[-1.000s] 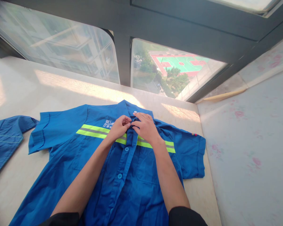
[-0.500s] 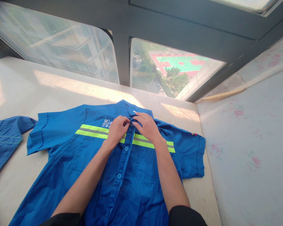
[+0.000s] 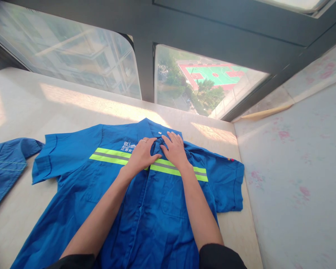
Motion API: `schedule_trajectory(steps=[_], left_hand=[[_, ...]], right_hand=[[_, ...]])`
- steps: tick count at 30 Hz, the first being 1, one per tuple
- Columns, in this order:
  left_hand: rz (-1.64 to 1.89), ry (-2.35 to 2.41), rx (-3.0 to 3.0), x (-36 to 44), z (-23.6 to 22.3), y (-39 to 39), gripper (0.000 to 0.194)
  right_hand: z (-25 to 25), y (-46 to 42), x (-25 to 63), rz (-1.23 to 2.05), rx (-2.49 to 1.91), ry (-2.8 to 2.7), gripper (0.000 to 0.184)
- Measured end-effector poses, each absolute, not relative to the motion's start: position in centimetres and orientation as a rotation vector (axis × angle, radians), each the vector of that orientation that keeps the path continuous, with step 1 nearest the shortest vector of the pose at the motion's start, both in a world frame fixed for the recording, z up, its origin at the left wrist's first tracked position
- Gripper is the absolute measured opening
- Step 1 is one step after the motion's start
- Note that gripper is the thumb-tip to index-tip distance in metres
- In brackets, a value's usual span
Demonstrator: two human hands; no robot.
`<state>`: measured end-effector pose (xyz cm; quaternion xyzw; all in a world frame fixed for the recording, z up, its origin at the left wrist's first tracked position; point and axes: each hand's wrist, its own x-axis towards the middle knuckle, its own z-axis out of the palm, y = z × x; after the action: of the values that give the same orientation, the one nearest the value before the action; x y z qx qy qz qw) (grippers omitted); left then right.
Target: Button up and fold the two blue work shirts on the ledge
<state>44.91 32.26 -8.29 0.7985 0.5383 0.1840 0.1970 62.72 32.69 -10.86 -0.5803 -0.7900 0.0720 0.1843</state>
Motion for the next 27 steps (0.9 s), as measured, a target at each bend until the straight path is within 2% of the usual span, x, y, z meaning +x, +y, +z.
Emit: schedule_trajectory(steps=[7,12,17,27], left_hand=[[0.452,1.634,2.206,44.9,-8.5,32.1,0.053],[0.529,1.632,2.227,45.3,-8.7,32.2,0.054],[0.581,1.591,2.311,45.8,-9.3,32.1,0.031],[0.547,1.622,2.369,46.9,-9.3,31.3,0.032]], right_hand=[[-11.5,32.9,62.9,0.128,-1.696,-2.171,0.046],[-11.5,32.9,63.1,0.166,-1.707,-2.201,0.051],[-11.5,33.0,63.2,0.194,-1.723,-2.213,0.051],[-11.9,32.5,62.5,0.035,-1.78,-2.247,0.058]])
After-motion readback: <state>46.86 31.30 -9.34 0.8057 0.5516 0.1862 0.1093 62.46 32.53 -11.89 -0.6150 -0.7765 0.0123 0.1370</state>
